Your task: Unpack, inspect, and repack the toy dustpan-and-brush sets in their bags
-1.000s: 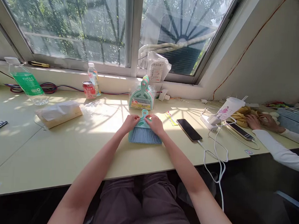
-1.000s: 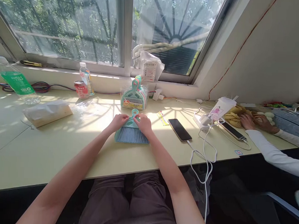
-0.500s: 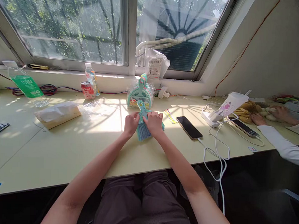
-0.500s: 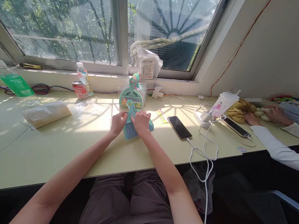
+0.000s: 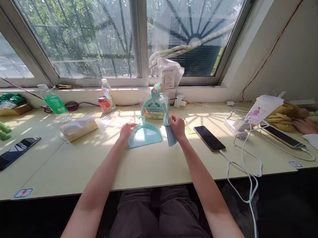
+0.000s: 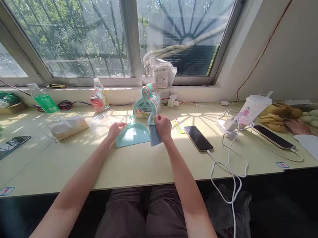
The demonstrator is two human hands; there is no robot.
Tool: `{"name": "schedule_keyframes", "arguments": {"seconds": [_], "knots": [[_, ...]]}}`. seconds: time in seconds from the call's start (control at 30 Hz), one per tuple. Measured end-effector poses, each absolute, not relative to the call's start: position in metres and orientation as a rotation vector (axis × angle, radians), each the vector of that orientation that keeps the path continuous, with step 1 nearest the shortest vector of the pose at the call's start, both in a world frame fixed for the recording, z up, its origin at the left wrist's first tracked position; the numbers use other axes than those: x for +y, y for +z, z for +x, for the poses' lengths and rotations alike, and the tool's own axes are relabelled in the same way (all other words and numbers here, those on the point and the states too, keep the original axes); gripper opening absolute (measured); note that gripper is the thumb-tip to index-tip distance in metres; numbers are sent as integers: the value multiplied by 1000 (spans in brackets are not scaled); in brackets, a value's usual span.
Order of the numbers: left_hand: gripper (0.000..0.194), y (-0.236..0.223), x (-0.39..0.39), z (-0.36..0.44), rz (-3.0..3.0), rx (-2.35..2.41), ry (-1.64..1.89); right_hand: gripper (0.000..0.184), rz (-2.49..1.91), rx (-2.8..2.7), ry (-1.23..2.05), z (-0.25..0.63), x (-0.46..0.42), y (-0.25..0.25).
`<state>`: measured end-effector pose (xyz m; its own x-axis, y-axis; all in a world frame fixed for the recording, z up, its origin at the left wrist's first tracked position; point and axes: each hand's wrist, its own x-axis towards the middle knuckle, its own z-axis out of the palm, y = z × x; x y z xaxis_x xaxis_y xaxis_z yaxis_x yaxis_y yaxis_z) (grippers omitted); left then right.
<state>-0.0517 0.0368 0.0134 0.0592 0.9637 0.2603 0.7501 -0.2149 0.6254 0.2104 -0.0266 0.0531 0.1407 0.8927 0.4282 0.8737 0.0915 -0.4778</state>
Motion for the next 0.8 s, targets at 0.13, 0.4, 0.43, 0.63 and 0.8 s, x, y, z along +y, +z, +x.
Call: {"name": "schedule_keyframes", "arguments": {"seconds": [0.13,0.4,0.43,0.63,0.8], "knots": [[21,16,41,-78,2101,1887,786,32,-2055,-1778,58,229,-22,39],[18,21,38,-84,2102,2055,830,28,-2215,-1959,-103,229,-16,22],[16,22,37,-84,2108,2066,809,27,-2216,-1959,-76,230,-17,24],[11,26,32,-82,2156,2118,659,23,-2267,-1837,66,239,-17,28],[18,25,26,-58,2277,2067,477,23,-2098,-1620,110,235,-17,33]]}}
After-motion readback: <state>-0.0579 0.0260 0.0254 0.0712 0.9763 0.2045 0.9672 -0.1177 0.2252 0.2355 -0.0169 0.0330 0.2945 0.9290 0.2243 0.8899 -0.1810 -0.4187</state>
